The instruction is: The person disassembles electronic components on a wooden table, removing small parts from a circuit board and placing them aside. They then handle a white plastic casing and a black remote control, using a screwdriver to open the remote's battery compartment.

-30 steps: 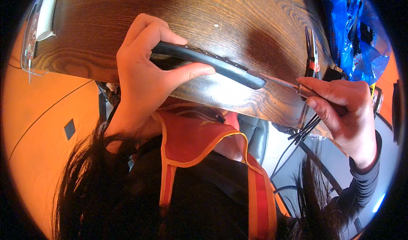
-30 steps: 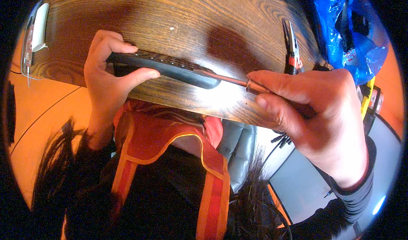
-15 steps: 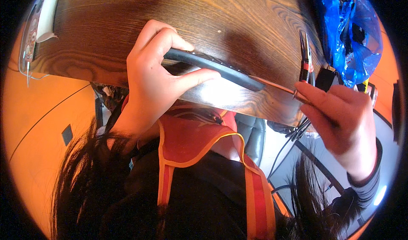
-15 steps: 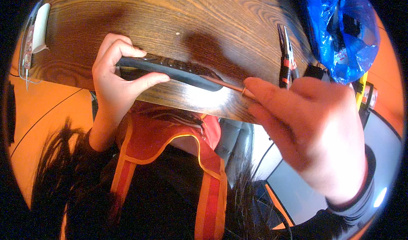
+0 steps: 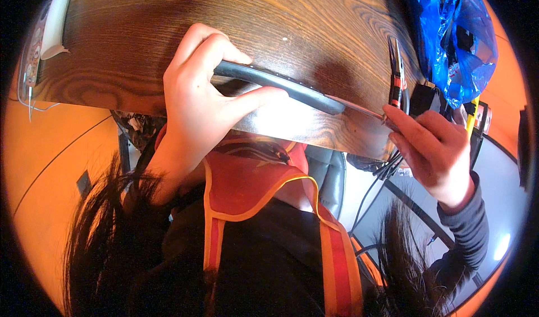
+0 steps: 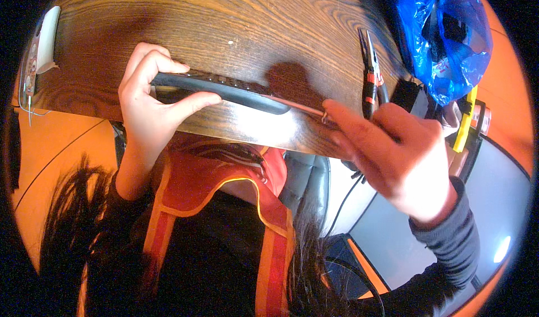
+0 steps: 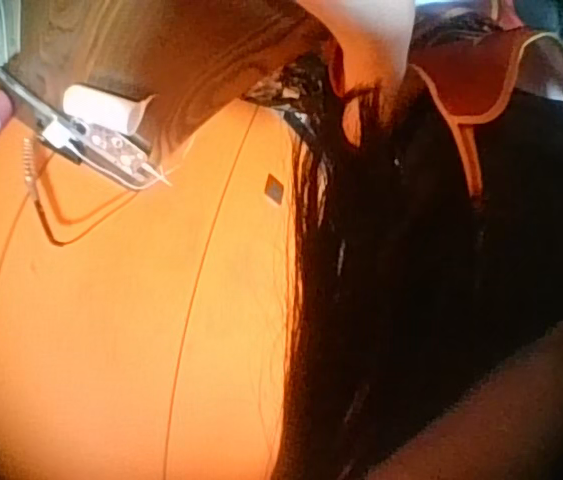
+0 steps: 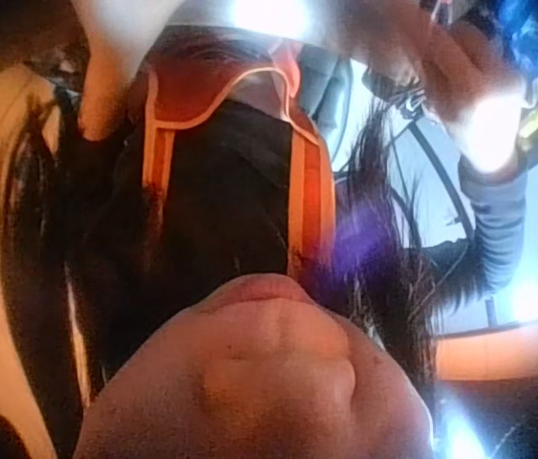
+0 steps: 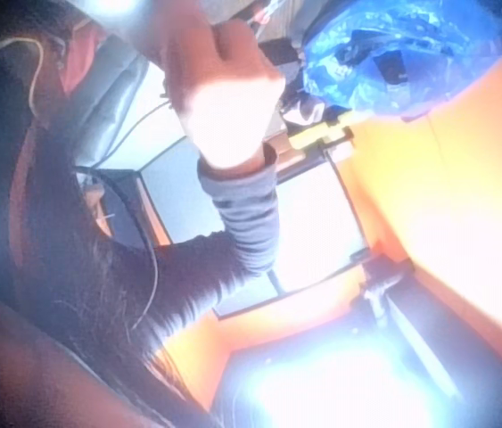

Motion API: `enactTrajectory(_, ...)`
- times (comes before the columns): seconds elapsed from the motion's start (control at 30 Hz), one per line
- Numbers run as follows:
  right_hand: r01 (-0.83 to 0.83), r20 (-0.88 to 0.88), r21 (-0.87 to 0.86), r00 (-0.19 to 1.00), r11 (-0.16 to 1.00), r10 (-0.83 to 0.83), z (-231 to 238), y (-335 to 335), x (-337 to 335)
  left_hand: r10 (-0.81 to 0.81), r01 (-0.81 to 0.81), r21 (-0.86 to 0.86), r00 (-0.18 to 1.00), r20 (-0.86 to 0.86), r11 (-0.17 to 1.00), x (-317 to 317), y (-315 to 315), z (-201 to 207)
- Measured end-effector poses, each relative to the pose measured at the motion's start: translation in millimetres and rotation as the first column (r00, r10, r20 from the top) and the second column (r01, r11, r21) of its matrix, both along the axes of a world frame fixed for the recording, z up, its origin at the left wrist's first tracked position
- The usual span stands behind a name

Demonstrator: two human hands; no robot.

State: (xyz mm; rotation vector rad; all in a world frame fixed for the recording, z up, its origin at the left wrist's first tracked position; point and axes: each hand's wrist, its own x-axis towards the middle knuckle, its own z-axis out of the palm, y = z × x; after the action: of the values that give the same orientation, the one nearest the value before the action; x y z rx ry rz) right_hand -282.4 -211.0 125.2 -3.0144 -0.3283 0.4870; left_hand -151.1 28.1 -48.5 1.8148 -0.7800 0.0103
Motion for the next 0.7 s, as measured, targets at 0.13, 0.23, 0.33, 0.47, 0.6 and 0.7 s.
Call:
enactTrajectory(0.13, 0.289, -0.098, 0.346, 0.957, 0.892, -0.272, -20, -7, -14, -0.001, 0.001, 0.004, 0.999, 0.034, 1.0, 0, 2, -2)
enactTrajectory(0.23, 0.673, -0.413, 0.498, 0.738, 0.546, -0.534, -26, -7, -21, -0.008, 0.008, 0.006, 0.999, 0.04, 1.0, 1, 1, -4)
enactTrajectory(0.33, 0.829, -0.678, 0.513, 0.55, 0.222, -0.488, -35, -9, -25, -0.007, 0.007, -0.005, 0.999, 0.041, 1.0, 0, 0, -5)
enactTrajectory(0.47, 0.839, -0.759, 0.543, 0.511, 0.039, -0.405, -47, -8, -33, -0.009, 0.009, 0.003, 0.998, 0.061, 1.0, -1, 2, -5)
enactTrajectory(0.6, 0.517, -0.092, 0.527, 0.824, 0.675, -0.559, -46, -9, -44, -0.016, 0.016, 0.002, 0.998, 0.067, 1.0, -2, 5, -7)
enactTrajectory(0.7, 0.335, 0.052, 0.416, 0.92, 0.846, -0.389, -45, -6, -51, -0.021, 0.021, -0.004, 0.996, 0.087, 1.0, -1, 5, -9)
